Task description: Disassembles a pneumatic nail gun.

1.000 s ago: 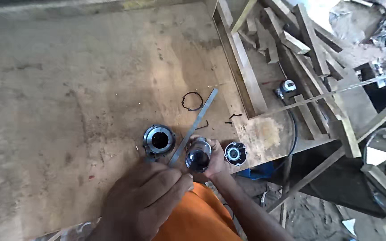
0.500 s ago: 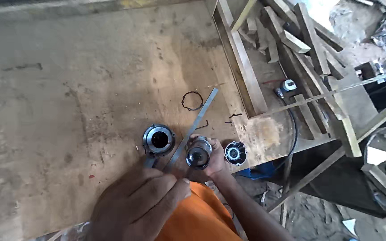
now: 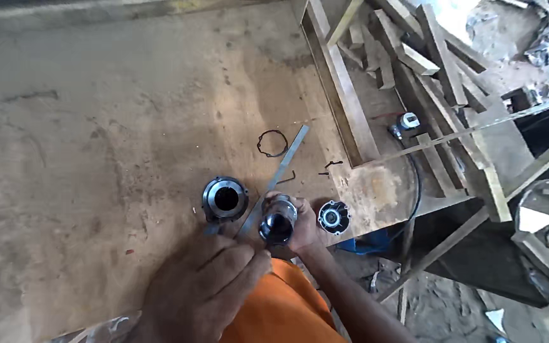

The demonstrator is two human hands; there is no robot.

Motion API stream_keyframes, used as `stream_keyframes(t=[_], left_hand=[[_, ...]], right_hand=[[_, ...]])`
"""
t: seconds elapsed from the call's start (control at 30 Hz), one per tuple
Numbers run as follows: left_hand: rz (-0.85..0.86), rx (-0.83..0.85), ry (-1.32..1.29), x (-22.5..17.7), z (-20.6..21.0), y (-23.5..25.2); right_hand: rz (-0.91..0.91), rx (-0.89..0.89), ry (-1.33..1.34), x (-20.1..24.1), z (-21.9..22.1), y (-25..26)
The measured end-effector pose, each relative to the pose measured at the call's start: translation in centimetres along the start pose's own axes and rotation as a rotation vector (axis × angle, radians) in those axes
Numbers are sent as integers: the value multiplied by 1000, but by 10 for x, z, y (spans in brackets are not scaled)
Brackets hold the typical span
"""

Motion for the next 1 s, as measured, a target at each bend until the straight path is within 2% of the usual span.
stream_keyframes(t=[0.13, 0.4, 0.63, 0.7, 0.8, 0.9, 1.0], left_hand=[[-22, -23, -20, 3, -19, 1], [-40, 55, 21, 10, 36, -11], [-18, -55, 14, 4, -15, -6], [-22, -60, -6, 6, -18, -9], [-35, 8, -4, 9, 0, -15], [2, 101, 2, 6, 29, -20], [56, 127, 19, 4, 34, -21]], right_hand=[[-25, -62, 2, 6, -15, 1], [40, 84, -66, -3, 22, -2], [-17, -69, -34, 7, -18, 2], [-17, -59, -58, 9, -20, 0], [-2, -52, -100, 4, -13, -4], [62, 47, -96, -10, 7, -12], [104, 50, -59, -25, 6, -20]])
Point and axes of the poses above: each hand's wrist, its own y-axis towards the middle knuckle, its own z-axis out of the palm, x = y × z, the point moved 5 cm from there along y, towards the middle knuckle, and after that the axes turned 13 degrees about y, right-handed, at the moved point
